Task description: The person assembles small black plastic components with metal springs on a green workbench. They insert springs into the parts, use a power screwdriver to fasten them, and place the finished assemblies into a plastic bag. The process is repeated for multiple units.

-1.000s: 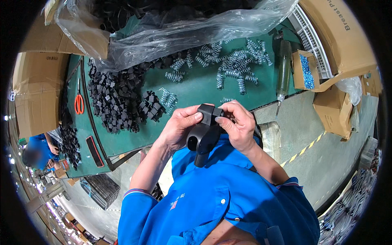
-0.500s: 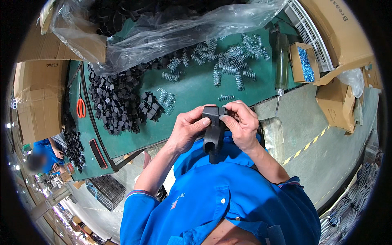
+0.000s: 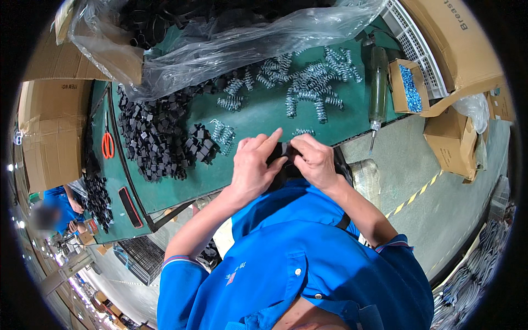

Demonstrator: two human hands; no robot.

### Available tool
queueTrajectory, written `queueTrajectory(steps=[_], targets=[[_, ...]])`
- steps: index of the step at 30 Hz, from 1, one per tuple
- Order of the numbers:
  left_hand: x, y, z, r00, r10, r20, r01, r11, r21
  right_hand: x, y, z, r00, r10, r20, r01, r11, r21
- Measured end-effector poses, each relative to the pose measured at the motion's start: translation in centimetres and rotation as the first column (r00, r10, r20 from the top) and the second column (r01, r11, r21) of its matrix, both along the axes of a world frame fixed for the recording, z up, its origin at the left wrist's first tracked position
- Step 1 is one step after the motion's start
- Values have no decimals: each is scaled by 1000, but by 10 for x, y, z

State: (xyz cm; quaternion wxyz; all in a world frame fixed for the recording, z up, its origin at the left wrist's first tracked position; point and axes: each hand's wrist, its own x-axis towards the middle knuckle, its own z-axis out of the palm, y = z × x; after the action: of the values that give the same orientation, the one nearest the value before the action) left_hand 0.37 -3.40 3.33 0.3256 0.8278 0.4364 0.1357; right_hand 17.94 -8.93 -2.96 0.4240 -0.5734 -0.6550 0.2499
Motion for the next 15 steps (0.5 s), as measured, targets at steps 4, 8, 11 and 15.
queueTrajectory(steps=[4,8,11,15], targets=[[7,-5,-24,995,95,-22,-82,940,332,1,8,1,980,-39,197,53,996,-67],[11,-13,-26,989,148,13,-149,985,84,-2,8,-12,981,-115,159,102,991,86],[8,-7,-20,997,82,-7,-82,995,53,0,7,-12,979,-92,182,73,991,113],[13,-5,-18,994,27,-108,-21,998,56,3,9,-9,972,-48,229,29,996,83]])
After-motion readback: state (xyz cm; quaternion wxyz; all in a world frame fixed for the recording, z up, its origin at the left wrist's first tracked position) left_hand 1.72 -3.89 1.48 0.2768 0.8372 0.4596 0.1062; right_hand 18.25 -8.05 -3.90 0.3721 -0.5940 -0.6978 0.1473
